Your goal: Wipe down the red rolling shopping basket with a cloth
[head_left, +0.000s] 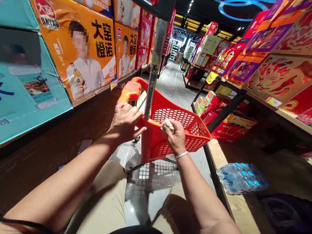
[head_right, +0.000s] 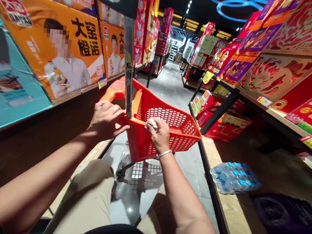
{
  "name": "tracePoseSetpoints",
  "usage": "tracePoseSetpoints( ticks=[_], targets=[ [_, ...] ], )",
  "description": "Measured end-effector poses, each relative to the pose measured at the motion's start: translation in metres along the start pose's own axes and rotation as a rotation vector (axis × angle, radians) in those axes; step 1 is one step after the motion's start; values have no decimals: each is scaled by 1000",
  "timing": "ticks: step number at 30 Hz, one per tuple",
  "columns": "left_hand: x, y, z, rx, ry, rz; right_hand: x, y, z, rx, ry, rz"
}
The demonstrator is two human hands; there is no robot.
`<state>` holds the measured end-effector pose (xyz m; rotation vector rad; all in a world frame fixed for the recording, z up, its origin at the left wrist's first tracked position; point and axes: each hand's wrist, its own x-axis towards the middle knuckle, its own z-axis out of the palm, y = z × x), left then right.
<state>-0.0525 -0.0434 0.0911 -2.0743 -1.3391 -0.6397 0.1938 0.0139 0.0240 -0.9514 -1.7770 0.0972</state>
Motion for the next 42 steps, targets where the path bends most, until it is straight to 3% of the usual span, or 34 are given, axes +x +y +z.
tracePoseSetpoints(
  ticks=[2, 4, 12, 20, 27, 30, 32, 35, 38, 40, 42],
  targets=[
    [-1, 0, -2, -13, -12, 1, 2, -32, 22, 10, 11, -116],
    [-2, 0, -4, -21, -15, -3, -5, -45, 38, -53, 45, -202],
    [-6, 1, -4, -72, 21, -15, -71, 1, 70, -420, 152, -417],
    [-3, -1, -3, -71, -20, -8, -116, 10, 62, -402, -73, -507],
    [-6, 0, 2, -71, 70, -14, -45, -40, 37, -363, 60, -455],
    [-6, 1, 3, -81, 87, -20, -51, -40, 46, -405, 43, -441],
    [-7, 1, 3, -81, 86, -22, -79, -27, 58, -401, -36, -458],
    [-7, 1, 3, -79, 59, -29, -128, -5, 67, -392, -321, -401],
    [-6, 0, 4, -109, 44, -53, -139, 2, 58, -354, -479, -350],
    [-5, 0, 7, -144, 51, -72, -117, -5, 43, -323, -401, -321],
    [-3, 3, 9, -175, 64, -94, -80, -17, 25, -302, -230, -268]
  ],
)
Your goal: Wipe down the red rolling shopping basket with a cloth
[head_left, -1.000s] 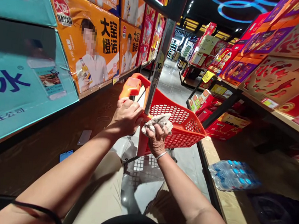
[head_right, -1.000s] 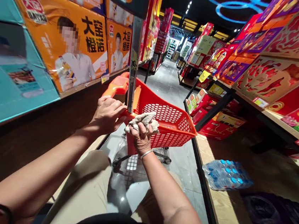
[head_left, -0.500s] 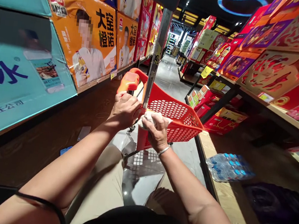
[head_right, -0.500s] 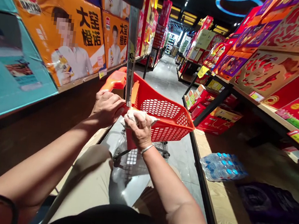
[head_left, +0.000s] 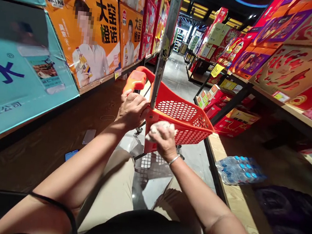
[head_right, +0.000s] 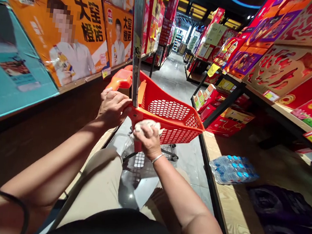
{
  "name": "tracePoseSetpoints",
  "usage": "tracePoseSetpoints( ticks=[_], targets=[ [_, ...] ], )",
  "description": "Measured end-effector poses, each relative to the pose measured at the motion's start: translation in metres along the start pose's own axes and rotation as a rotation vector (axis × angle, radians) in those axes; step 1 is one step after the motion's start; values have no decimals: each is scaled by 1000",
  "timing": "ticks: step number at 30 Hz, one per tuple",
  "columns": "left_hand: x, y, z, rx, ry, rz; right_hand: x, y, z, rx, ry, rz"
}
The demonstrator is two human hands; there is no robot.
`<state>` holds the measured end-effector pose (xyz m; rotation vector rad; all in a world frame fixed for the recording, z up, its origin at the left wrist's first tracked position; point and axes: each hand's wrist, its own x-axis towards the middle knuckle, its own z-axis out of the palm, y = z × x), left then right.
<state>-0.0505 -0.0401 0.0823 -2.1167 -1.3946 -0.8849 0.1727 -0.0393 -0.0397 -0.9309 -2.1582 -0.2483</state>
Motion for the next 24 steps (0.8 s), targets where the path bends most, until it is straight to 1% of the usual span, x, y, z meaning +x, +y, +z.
tracePoseSetpoints(
  ticks=[2, 3, 5, 7, 9, 11, 13, 15, 17, 18, 20, 22, 24],
  targets=[
    [0, 6, 3, -26, 14, -42, 36, 6, -23, 0, 113, 40],
    [-1, 9, 4, -34, 13, -70, 52, 9, -32, 4, 138, 44],
    [-2, 16, 7, -35, 23, -153, 75, 18, -38, 44, 93, 4],
    [-5, 21, 11, -6, -7, -191, 82, 29, -35, 103, 32, -44],
    [-6, 22, 15, 38, -43, -208, 74, 44, -29, 114, 14, -46],
    [-7, 20, 18, 74, -65, -199, 55, 67, -27, 77, 31, -7],
    [-6, 18, 19, 101, -92, -216, 31, 96, -31, 11, 14, 50],
    [-3, 17, 21, 103, -108, -214, 11, 124, -37, -73, 30, 132],
    [0, 16, 21, 94, -115, -203, 3, 140, -43, -126, 47, 203],
    [1, 16, 21, 91, -123, -199, 3, 142, -44, -132, 39, 214],
    [4, 20, 20, 102, -151, -214, 14, 131, -42, -98, 4, 187],
    [6, 28, 18, 135, -176, -277, 34, 107, -36, -26, -7, 138],
    [9, 41, 16, 155, -180, -303, 55, 81, -27, 46, 35, 123]
  ],
)
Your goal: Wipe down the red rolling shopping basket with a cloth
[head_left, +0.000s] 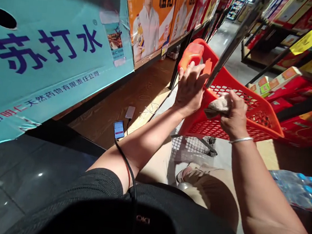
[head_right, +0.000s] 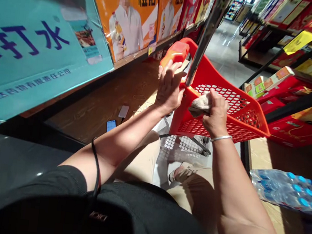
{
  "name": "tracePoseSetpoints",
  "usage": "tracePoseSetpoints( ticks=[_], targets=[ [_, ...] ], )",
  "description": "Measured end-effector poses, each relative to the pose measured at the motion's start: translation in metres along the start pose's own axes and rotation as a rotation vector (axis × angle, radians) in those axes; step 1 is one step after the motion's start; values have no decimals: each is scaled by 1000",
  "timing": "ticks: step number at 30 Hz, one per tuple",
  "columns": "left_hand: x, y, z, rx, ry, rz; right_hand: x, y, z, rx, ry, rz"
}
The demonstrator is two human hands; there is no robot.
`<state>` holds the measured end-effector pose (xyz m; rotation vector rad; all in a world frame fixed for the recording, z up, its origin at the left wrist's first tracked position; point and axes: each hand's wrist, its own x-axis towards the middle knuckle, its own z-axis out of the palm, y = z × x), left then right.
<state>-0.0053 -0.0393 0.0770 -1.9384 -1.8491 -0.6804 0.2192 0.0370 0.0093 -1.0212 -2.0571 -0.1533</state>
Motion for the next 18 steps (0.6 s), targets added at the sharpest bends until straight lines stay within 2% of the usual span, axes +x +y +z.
tracePoseSetpoints(
  ticks=[1, 3, 5, 6, 8, 11, 15, 18],
  targets=[
    [0, 7, -1, -4, 5, 41, 7, -11, 5, 26, 9, 0],
    [3, 20, 2, -50, 10, 223, 17, -23, 13, 58, -10, -27],
    [10, 28, 12, -123, -5, 366, 18, -20, 15, 73, -59, -80],
    [14, 30, 18, -157, -23, 374, 15, -14, 13, 75, -82, -98],
    [23, 29, 32, -190, -72, 289, 3, 4, 6, 51, -120, -76],
    [30, 22, 46, -192, -38, 287, -26, 42, -13, -60, -144, 65],
    [29, 14, 48, -151, -5, 311, -63, 88, -41, -200, -124, 216],
    [27, 12, 48, -126, 17, 315, -69, 94, -48, -199, -35, 302]
  ],
)
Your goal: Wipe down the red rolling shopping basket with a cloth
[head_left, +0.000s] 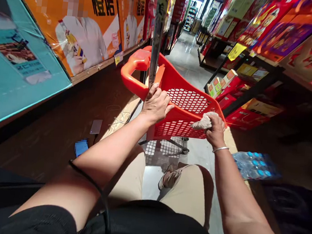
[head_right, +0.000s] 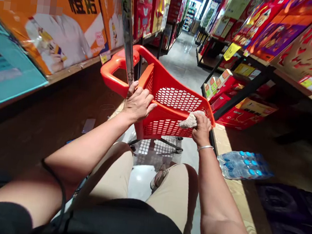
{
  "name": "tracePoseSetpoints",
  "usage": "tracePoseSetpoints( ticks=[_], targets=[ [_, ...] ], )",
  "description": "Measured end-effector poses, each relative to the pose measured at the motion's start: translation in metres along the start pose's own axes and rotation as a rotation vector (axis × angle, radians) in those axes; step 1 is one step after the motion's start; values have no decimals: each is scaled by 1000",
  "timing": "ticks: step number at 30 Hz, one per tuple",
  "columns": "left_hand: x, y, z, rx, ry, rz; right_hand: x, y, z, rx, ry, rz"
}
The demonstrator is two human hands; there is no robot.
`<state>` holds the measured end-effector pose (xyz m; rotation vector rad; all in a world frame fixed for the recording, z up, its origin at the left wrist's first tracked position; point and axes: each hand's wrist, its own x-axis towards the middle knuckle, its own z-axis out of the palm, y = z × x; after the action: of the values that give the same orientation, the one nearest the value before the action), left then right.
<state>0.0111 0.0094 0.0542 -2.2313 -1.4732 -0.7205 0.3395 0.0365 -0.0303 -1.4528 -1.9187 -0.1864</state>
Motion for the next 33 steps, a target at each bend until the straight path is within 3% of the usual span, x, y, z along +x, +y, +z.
tracePoseSetpoints(
  ticks=[3, 7, 10, 13, 16, 19, 21, 23, 29, 33],
  targets=[
    [0, -1, 2, 24, 27, -8, 5, -38, 6, 91, 75, 16],
    [0, -4, 1, 51, 38, -7, 20, -123, 24, 242, 16, -209],
    [-4, -8, -3, 70, 35, -9, 30, -156, 34, 297, 24, -278],
    [-9, -12, -6, 92, 43, 6, 30, -144, 34, 311, 34, -307],
    [-13, -18, -6, 77, 47, -8, 20, -102, 20, 220, 89, -235],
    [-13, -23, -5, 42, 40, -29, 7, -59, 2, 49, 251, -88],
    [-12, -26, -3, 16, 47, -36, 0, -45, -3, -52, 366, 4],
    [-10, -26, 0, -2, 65, -39, -6, -49, 5, -113, 418, 70],
    [-7, -22, 7, 11, 84, -27, -22, -108, 70, -49, 291, 186],
    [-7, -19, 4, 38, 41, -15, -25, -104, 81, -3, 296, 292]
  ],
)
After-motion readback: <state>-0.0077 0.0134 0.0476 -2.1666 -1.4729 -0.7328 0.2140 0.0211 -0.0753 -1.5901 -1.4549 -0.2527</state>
